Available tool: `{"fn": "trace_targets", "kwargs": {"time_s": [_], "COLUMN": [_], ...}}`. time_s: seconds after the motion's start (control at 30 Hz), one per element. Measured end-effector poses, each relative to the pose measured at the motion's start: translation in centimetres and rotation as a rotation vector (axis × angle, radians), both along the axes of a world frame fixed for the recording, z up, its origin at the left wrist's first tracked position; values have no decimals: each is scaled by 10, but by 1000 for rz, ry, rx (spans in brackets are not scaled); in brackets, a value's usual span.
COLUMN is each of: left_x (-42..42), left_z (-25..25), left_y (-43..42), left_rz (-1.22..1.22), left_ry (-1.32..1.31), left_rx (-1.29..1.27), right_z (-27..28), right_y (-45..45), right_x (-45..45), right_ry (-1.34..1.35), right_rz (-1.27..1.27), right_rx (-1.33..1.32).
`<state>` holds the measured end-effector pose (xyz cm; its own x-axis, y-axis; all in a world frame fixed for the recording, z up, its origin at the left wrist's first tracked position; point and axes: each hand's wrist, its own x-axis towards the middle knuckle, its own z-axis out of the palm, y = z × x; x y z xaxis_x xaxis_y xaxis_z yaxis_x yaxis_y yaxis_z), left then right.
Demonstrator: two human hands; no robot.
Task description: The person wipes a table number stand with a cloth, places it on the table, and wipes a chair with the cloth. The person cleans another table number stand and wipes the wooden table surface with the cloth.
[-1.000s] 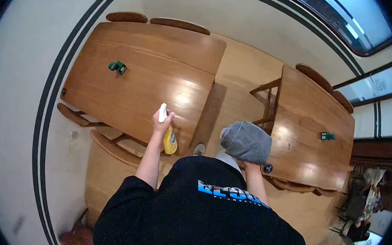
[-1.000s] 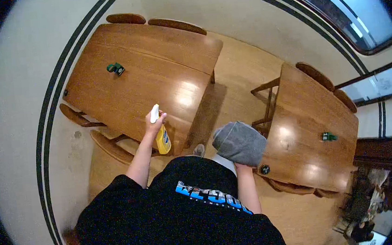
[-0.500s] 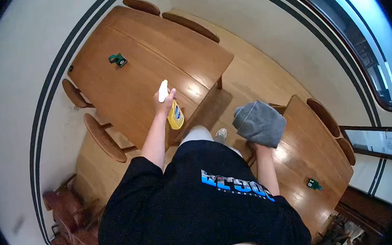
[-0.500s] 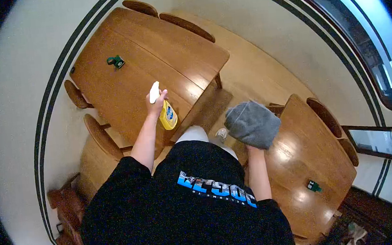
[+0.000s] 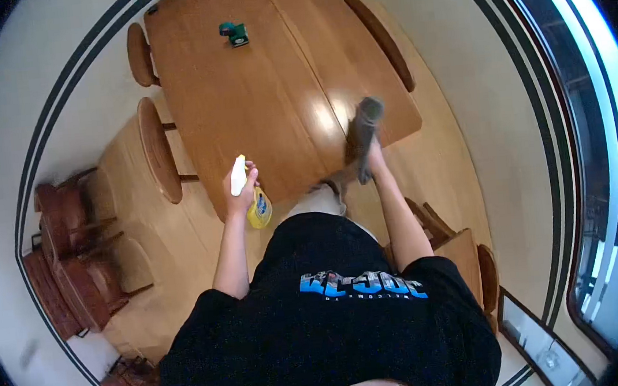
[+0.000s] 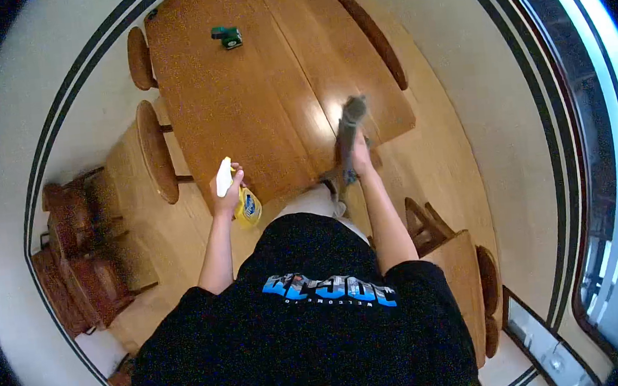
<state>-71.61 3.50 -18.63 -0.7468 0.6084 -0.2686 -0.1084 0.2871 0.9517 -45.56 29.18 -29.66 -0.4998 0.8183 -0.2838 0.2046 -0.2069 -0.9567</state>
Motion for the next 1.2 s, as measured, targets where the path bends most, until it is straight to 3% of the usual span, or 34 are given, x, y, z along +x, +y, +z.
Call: {"fn": "trace_targets", "kwargs": {"time_s": [0.13, 0.17, 0.3, 0.4, 0.47, 0.63, 0.73, 0.9, 1.03, 1.17, 1.2], "left_x": [5, 8, 19, 28, 29, 22, 10, -4, -7, -2, 2], "left_z": [1, 3, 8, 9, 12, 3, -8, -9, -3, -4, -2], "left_y": [-16, -22, -34, -37, -38, -38, -28, 24, 62, 88, 92], "left_rz": [212, 231, 268, 400, 499, 642, 620, 492, 392, 338, 312], "left_ry": [-30, -32, 87, 102, 98, 56, 51, 125, 201, 140, 139], "left_rx": [13, 0, -42, -68, -79, 9, 21, 50, 99, 127, 117], "right_z": [14, 8, -15, -12, -7, 3, 1, 15, 0, 2, 7], "right_y": [-12, -18, -45, -71, -98, -108, -55, 44, 32, 10, 25], "right_x": [-109, -119, -164, -181, -186, -169, -136, -57, -27, -21, -21], "right_ry": [-677, -669, -630, -504, -386, -299, -334, -827, -1079, -1098, -994], "right_rz": [737, 759, 591, 735, 1128, 1422, 1364, 749, 278, 434, 586], "right_rx": [687, 681, 1120, 1096, 1195, 1186, 1158, 1051, 867, 999, 1038]}}
